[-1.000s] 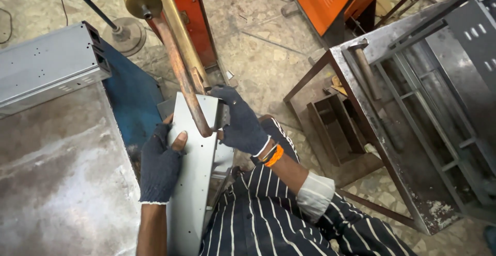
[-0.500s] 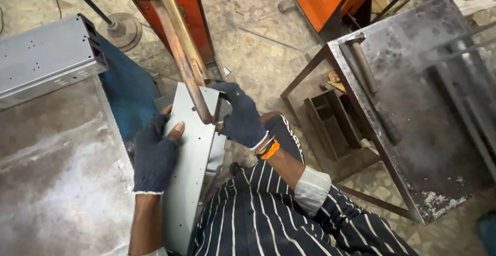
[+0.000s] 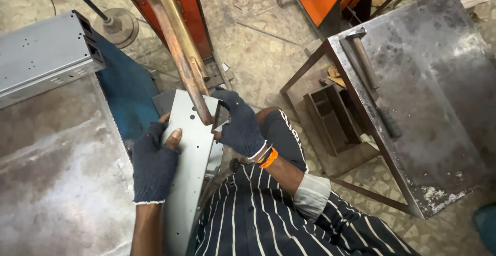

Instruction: Assembling and spot welding various metal components to construct industrial enclosures.

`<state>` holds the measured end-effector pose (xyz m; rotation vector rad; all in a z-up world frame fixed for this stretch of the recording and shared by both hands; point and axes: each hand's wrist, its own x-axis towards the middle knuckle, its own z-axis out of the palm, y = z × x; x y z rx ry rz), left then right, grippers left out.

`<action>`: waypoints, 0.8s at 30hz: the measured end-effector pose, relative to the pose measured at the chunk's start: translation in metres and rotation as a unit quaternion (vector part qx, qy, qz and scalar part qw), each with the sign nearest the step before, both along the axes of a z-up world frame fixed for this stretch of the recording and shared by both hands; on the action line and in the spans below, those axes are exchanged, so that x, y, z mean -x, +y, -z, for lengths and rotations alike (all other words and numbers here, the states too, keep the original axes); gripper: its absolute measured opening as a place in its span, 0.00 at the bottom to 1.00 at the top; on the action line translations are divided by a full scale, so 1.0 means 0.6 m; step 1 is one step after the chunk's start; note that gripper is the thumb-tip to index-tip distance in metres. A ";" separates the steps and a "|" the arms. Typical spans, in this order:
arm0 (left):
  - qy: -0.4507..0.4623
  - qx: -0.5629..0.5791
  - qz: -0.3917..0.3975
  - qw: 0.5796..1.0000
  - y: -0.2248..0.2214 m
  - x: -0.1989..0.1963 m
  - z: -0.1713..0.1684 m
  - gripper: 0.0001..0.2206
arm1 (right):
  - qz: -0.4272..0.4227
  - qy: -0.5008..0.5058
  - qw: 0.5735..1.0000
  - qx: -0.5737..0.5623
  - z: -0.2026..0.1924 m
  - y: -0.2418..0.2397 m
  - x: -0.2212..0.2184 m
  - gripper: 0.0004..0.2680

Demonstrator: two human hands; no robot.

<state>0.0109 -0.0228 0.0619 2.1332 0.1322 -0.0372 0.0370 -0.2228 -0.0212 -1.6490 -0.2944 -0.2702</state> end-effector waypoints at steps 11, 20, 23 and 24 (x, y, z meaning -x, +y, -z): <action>0.023 0.084 -0.012 0.996 0.004 0.006 0.019 0.21 | -0.053 0.001 0.995 0.085 -0.009 -0.025 -0.010 0.31; 0.022 0.074 -0.020 0.997 0.002 0.009 0.028 0.21 | -0.160 0.129 0.969 -0.137 0.037 -0.043 -0.051 0.11; 0.024 0.070 -0.031 0.997 -0.001 0.008 0.022 0.22 | -0.148 0.088 0.969 -0.179 0.082 -0.035 -0.060 0.10; 0.031 0.046 -0.037 0.998 -0.004 0.008 0.018 0.22 | -0.133 0.058 0.976 -0.163 0.094 -0.033 -0.061 0.09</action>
